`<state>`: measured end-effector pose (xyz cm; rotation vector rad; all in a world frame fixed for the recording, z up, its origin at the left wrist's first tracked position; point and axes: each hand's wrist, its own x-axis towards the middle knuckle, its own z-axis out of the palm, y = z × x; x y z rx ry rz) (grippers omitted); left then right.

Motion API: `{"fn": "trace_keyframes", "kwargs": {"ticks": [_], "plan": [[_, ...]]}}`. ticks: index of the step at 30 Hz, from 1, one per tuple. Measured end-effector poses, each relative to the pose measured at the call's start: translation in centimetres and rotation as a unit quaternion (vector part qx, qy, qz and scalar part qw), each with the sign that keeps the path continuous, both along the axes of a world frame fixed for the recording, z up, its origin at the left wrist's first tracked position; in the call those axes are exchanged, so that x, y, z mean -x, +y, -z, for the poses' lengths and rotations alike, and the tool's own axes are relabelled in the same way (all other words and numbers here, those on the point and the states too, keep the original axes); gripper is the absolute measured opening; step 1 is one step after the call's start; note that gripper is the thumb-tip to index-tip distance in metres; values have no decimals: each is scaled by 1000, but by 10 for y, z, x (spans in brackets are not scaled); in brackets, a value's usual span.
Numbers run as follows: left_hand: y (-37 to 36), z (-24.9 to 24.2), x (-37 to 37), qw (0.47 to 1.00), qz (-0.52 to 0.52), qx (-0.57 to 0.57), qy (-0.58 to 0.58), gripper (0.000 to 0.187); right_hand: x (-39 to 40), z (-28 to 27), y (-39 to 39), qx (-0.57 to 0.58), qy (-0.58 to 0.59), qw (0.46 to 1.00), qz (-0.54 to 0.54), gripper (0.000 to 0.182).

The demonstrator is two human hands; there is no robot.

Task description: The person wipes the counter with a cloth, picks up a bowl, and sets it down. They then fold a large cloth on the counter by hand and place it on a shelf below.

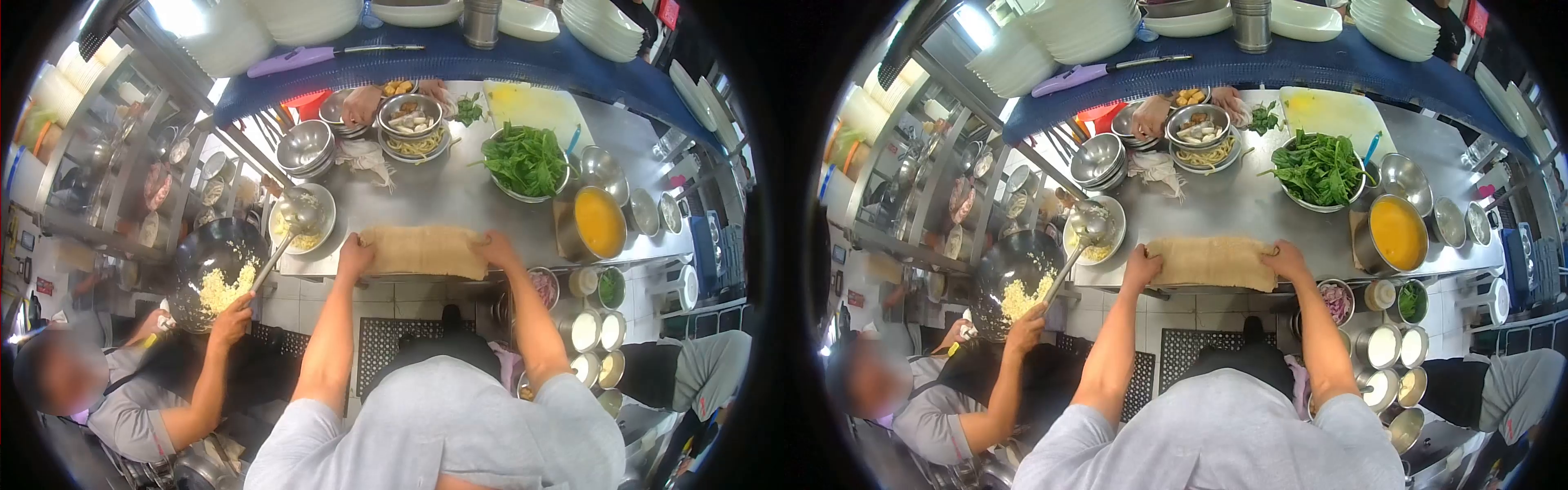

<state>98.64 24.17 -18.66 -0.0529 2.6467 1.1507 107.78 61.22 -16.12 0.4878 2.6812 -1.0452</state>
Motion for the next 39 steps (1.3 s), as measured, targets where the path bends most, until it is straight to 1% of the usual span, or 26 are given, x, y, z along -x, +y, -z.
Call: {"fn": "trace_keyframes", "kwargs": {"ticks": [3, 5, 8, 9, 11, 13, 14, 15, 17, 18, 19, 20, 22, 23, 24, 26, 27, 28, 30, 31, 32, 33, 36, 37, 38, 39], "plan": [[-8, -48, -29, 941, -24, -327, -80, 52, -21, -48, -2, 234, 98, 963, 95, 63], [-16, -56, -56, 813, -32, -570, -116, 54, -34, -51, -4, 365, 150, 914, 98, 69], [2, -15, -63, 706, -62, -640, -297, 65, -34, -67, -21, 99, 89, 986, 98, 60], [10, -16, -67, 710, -35, -640, -292, 66, -36, -47, -26, 95, 149, 974, 139, 57], [37, -76, -100, 717, 16, -633, -292, 67, -45, -54, -55, 41, 219, 955, 196, 52], [62, -85, -118, 666, 46, -687, -286, 70, -65, -109, -111, 55, 206, 973, 92, 46], [76, -85, -127, 639, 59, -713, -282, 72, -73, -130, -140, 132, 140, 981, 37, 41], [89, -66, -132, 733, 57, -656, -170, 63, -78, -119, -159, 120, 235, 956, -130, 39], [76, -54, -136, 696, 9, -675, -247, 57, -101, -123, -144, 285, 158, 939, -106, 46], [67, -55, -132, 677, -13, -681, -279, 55, -112, -144, -120, 420, 12, 905, -68, 52], [61, -79, -139, 699, -39, -660, -273, 49, -121, -125, -99, 386, 79, 919, 8, 58], [56, -81, -139, 677, -17, -681, -279, 52, -126, -105, -82, 348, 142, 923, 82, 65], [48, -83, -145, 636, 30, -709, -303, 57, -132, -101, -63, 345, 125, 925, 98, 66], [53, -86, -147, 643, 32, -708, -291, 60, -134, -101, -62, 544, 53, 835, 64, 63], [60, -83, -148, 710, 34, -657, -252, 61, -133, -98, -72, 573, 17, 817, 66, 63], [77, -63, -150, 828, 40, -533, -169, 65, -131, -85, -115, 467, 159, 866, 83, 56], [91, -47, -155, 880, 38, -463, -100, 69, -137, -61, -137, 354, 193, 915, 22, 50], [85, -23, -158, 876, 99, -459, -107, 71, -145, -86, -156, 256, 103, 961, -19, 62], [84, -26, -176, 893, 48, -419, -159, 73, -159, -67, -149, 376, 180, 909, 0, 54], [80, -31, -184, 838, 36, -483, -252, 74, -165, -55, -142, 536, 83, 839, 48, 54], [76, -38, -189, 771, 19, -536, -343, 75, -172, -41, -134, 677, -5, 731, 91, 54], [76, -46, -190, 693, -1, -578, -430, 76, -182, -24, -130, 705, -27, 705, 75, 51], [77, -69, -198, 836, 159, -323, -414, 83, -195, 9, -126, 784, -30, 618, -49, 50], [78, -64, -191, 816, 206, -291, -454, 81, -192, 18, -126, 759, -22, 646, -80, 44], [69, -42, -189, 785, 240, -224, -525, 77, -190, 5, -113, 669, -78, 732, -105, 44], [56, -8, -184, 747, 270, -158, -587, 73, -190, 23, -97, 639, -175, 737, -135, 45]]}}
